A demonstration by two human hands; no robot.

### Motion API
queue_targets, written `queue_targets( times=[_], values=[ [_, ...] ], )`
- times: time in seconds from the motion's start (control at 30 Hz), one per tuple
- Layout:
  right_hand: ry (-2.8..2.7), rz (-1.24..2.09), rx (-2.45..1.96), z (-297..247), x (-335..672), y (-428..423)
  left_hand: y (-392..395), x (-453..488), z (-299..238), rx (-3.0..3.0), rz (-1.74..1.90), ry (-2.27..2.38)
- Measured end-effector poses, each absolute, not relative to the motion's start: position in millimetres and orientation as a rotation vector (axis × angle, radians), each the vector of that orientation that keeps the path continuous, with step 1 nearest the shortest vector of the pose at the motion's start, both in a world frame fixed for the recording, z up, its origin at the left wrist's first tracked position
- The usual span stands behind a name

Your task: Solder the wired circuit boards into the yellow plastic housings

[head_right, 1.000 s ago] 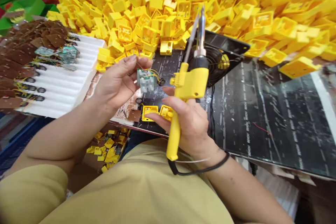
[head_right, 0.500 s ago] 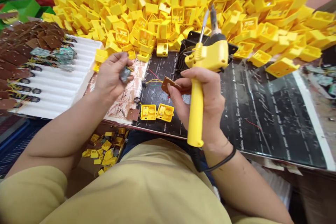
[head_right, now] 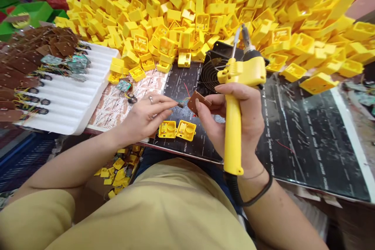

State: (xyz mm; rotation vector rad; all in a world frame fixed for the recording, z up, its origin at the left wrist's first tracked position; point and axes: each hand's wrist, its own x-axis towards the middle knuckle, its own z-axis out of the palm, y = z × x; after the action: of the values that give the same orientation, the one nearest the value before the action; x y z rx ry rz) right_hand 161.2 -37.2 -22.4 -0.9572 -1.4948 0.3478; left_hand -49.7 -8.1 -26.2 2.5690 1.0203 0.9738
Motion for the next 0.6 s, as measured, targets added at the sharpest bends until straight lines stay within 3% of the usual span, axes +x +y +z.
queue_targets(
  times=[0.2,0.43,0.6],
  values=[
    [-1.505,0.187,-0.968,-34,156,-48,-10,-22,-28,2.199,1.206,1.020],
    [-1.555,0.039,-0.863,-47,151,-54,-13,3,-21,1.124,1.060,0.786],
    [-1.743,0.126,-0.841,-53,170,-61,-9,-13,-4,1.056,0.990,0.938]
  ],
)
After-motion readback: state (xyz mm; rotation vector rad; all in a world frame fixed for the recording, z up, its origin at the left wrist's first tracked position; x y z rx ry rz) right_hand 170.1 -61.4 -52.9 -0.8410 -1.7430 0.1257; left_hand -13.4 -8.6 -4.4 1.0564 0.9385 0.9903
